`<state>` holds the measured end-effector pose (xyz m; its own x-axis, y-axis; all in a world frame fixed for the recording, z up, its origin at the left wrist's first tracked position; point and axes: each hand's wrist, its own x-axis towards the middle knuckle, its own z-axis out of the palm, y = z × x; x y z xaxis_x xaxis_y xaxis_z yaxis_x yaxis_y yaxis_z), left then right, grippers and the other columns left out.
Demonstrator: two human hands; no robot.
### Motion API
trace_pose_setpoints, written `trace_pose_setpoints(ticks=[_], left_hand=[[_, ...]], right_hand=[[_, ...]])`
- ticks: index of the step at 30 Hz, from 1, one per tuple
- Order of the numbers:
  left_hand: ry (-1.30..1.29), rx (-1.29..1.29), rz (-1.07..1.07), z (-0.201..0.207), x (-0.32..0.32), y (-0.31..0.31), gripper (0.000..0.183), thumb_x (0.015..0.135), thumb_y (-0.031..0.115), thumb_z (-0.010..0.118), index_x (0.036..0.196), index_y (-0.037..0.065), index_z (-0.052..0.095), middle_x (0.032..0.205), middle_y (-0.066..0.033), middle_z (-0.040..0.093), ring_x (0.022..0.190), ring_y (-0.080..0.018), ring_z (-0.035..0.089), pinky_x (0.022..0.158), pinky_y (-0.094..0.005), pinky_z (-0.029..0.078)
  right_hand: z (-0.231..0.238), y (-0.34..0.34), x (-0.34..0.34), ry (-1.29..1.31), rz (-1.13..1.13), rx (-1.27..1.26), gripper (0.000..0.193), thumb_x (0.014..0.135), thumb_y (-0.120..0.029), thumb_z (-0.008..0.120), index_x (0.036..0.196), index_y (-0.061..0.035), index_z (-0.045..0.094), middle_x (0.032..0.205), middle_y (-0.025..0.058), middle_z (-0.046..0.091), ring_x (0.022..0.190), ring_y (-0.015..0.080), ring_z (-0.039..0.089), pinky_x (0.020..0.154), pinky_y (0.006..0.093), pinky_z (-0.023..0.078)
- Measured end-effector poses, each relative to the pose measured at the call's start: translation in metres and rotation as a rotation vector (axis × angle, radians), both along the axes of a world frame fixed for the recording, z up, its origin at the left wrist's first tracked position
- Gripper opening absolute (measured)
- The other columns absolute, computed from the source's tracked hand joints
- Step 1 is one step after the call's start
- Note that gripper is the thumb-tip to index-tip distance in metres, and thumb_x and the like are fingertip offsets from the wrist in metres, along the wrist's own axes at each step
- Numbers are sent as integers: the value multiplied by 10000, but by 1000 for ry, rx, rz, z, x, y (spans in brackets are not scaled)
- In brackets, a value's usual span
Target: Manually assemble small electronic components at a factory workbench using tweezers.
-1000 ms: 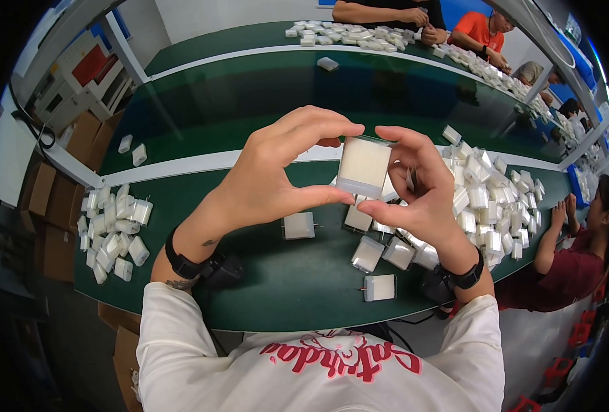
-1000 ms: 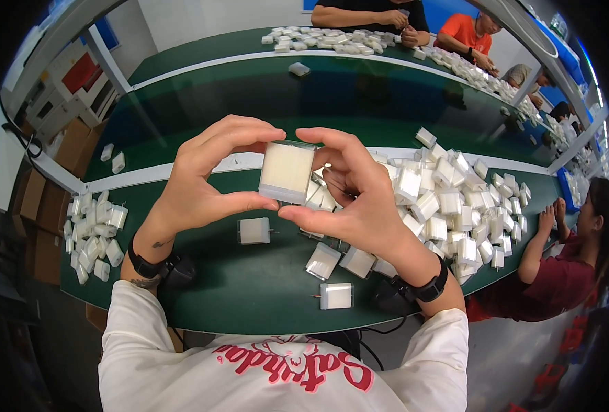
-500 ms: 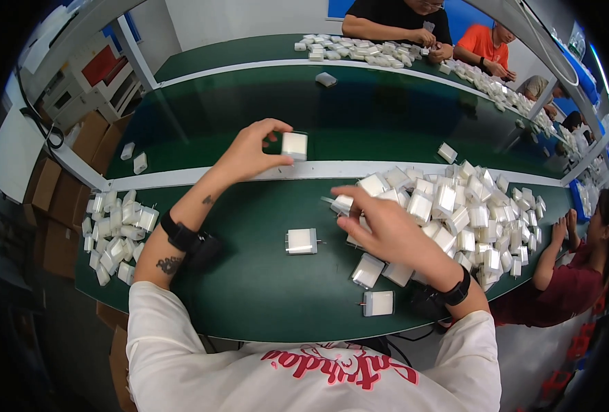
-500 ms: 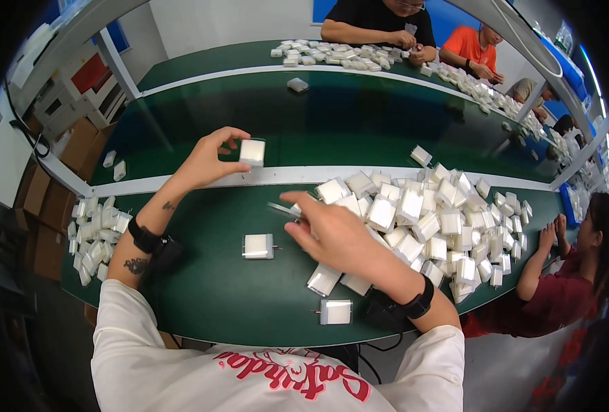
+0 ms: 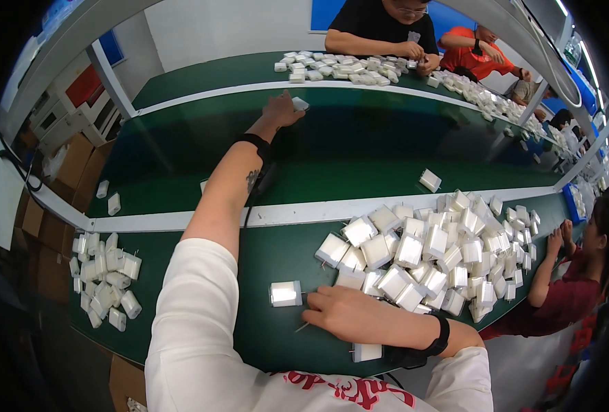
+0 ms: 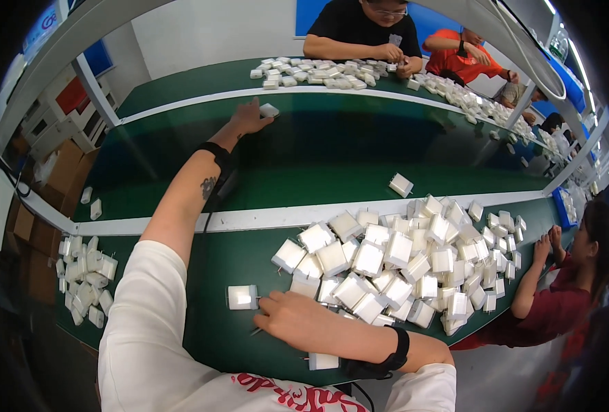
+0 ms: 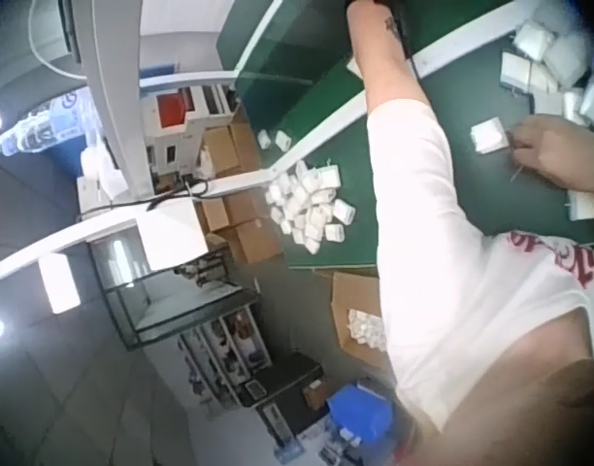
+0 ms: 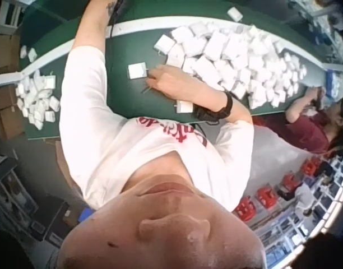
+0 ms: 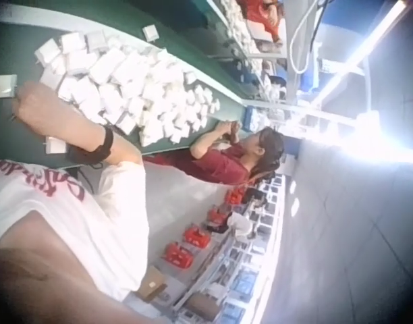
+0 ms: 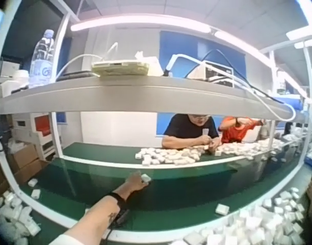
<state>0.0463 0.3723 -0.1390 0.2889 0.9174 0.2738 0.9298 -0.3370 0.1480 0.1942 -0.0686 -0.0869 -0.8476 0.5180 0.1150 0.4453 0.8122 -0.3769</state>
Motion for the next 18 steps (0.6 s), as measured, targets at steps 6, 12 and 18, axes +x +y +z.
trace_pose_setpoints(ticks=[6,12,18], left_hand=[[-171,-133,-40,14,4,-9,599,732,426,785,1202,96,614,1176,-137,662,1139,-356,596,951,-437,493],[-369,248,-507,65,-2,-130,493,714,215,802,1162,95,635,1166,-112,634,1176,-322,549,1004,-414,448],[-555,397,-754,138,-30,-310,620,654,32,791,1245,84,615,1184,-119,616,1083,-300,583,947,-377,463]], right_hand=[[7,1,4,-30,28,23,167,763,-124,660,899,-34,625,880,84,579,880,235,575,703,338,489],[49,6,17,137,-121,56,293,809,-174,719,1054,-55,610,951,75,586,902,250,585,734,357,493],[85,7,32,626,-546,285,506,769,-99,789,1218,-26,570,1162,155,584,985,273,612,777,337,514]])
